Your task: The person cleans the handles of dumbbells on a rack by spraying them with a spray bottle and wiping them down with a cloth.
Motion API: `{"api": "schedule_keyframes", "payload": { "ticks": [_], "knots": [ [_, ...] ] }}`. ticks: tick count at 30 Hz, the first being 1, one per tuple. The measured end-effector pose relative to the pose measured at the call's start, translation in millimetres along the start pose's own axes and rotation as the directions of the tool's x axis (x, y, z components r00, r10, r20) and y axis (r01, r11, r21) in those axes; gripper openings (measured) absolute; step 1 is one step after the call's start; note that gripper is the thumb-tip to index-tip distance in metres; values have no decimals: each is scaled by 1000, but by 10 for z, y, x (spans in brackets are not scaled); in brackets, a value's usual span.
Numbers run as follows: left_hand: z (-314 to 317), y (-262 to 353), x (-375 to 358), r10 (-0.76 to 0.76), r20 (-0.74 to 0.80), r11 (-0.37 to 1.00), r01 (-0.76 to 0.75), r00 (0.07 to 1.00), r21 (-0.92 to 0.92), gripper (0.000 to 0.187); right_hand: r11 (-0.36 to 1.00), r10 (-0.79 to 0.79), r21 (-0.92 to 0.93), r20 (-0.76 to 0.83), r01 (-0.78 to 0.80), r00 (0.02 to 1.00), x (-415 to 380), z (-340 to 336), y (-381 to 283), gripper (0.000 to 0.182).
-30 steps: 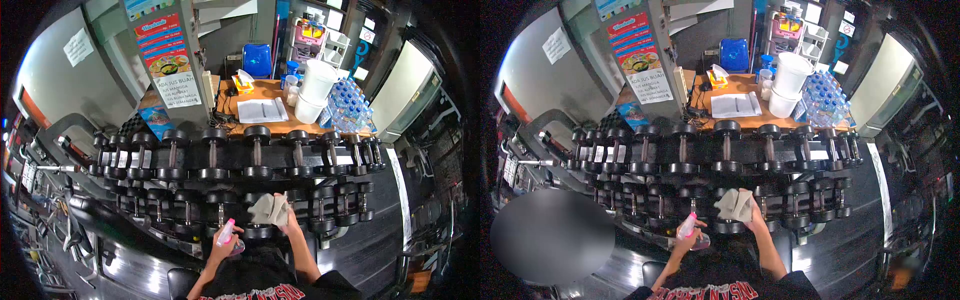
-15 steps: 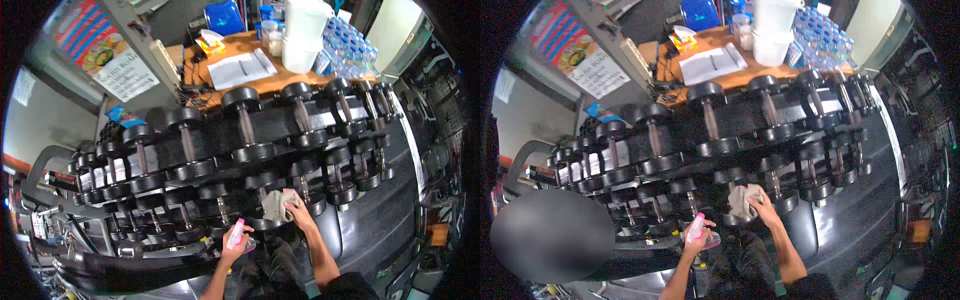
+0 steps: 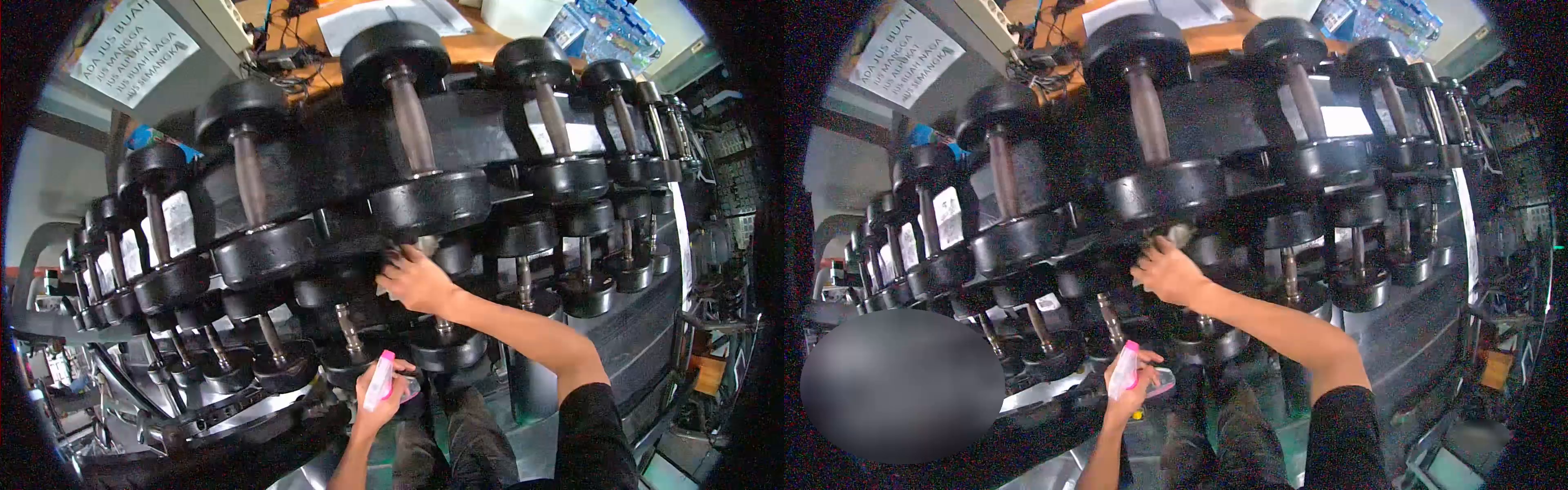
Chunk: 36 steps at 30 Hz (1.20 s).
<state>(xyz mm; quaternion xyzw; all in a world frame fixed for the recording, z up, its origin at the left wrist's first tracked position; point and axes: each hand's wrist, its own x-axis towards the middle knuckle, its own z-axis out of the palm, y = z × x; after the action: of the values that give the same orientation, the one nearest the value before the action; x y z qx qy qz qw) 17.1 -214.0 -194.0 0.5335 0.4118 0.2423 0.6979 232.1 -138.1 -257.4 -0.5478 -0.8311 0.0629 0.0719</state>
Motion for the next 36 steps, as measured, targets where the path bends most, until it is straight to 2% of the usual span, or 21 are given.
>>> {"api": "schedule_keyframes", "payload": {
  "ticks": [3, 5, 8, 10, 11, 13, 15, 17, 18, 19, 20, 22, 23, 25, 27, 28, 29, 30, 31, 33, 36],
  "knots": [
    [-31, -139, -48, -55, -14, 998, 55, 998, 18, 17, 982, 39, -187, 352, 30, 935, 350, 294, -236, 18],
    [-19, -131, -76, -52, -34, 998, 51, 998, -32, 18, 979, 81, -204, 303, -18, 949, 403, 370, -288, 16],
    [-27, -43, -89, -50, -26, 997, 51, 998, 63, 20, 977, 109, -210, 390, -27, 915, 328, 209, -199, 17],
    [-52, -26, -72, -12, 15, 997, 11, 1000, 76, 19, 996, -36, -82, 96, 44, 995, 77, -69, -31, 22],
    [-64, -21, -65, 20, 48, 995, -25, 999, 97, 20, 995, -103, -25, -63, 101, 993, -56, -153, 55, 30],
    [-70, 20, -37, 38, 44, 998, -40, 998, 47, 19, 993, 1, 111, -269, 30, 963, -390, -211, 176, 42],
    [-79, 54, 1, 60, 44, 998, -60, 997, -4, 19, 957, 246, 219, -271, -189, 931, -754, -231, 289, 42],
    [-87, 77, 3, 81, 46, 996, -80, 996, -40, 17, 664, 680, 619, -267, -420, 683, -1018, 0, 270, 42],
    [-92, 86, 2, 84, 41, 996, -83, 996, -43, 17, 407, 846, 760, -105, -507, 522, -1153, 264, 344, 42],
    [-104, 98, 2, 103, 51, 994, -101, 993, -34, 17, 109, 936, 837, 94, -536, 338, -1230, 446, 394, 42],
    [-114, 115, 4, 123, 61, 992, -122, 991, -23, 17, 113, 935, 837, 93, -535, 343, -1169, 389, 368, 42],
    [-96, 177, -6, 117, 32, 993, -117, 993, -22, 15, -116, 981, 930, 162, -348, 106, -1001, 304, 304, 43],
    [-84, 202, -14, 107, 10, 994, -107, 994, -22, 13, -114, 981, 931, 161, -347, 111, -984, 325, 280, 43],
    [-75, 204, -34, 101, -5, 993, -102, 995, -60, 13, 375, 885, 754, -119, -539, 450, -956, 377, 236, 45],
    [-75, 195, -57, 89, -17, 991, -90, 996, -96, 13, 814, 541, 393, -247, -427, 804, -634, -228, 28, 49],
    [-75, 195, -61, 85, 5, 996, -85, 996, -34, 14, 878, 449, 275, -194, -391, 872, -504, -300, -29, 47],
    [-70, 196, -57, 82, 26, 996, -82, 996, 28, 14, 928, 357, 156, -127, -337, 925, -393, -327, -71, 46],
    [-53, 185, -51, 85, 28, 996, -86, 996, 29, 14, 943, 302, 182, -113, -279, 947, -302, -265, -82, 43],
    [-27, 163, -49, 65, 14, 998, -65, 998, -17, 14, 973, 218, 109, -111, -206, 970, -231, -223, -80, 40],
    [23, 163, -32, 47, 4, 997, -46, 999, -64, 13, 987, 142, 102, -170, -126, 975, -152, -194, -98, 38],
    [49, 198, -19, 49, 15, 998, -49, 999, -28, 14, 963, 240, 185, -250, -197, 938, -357, -123, -22, 37]
  ]
}}
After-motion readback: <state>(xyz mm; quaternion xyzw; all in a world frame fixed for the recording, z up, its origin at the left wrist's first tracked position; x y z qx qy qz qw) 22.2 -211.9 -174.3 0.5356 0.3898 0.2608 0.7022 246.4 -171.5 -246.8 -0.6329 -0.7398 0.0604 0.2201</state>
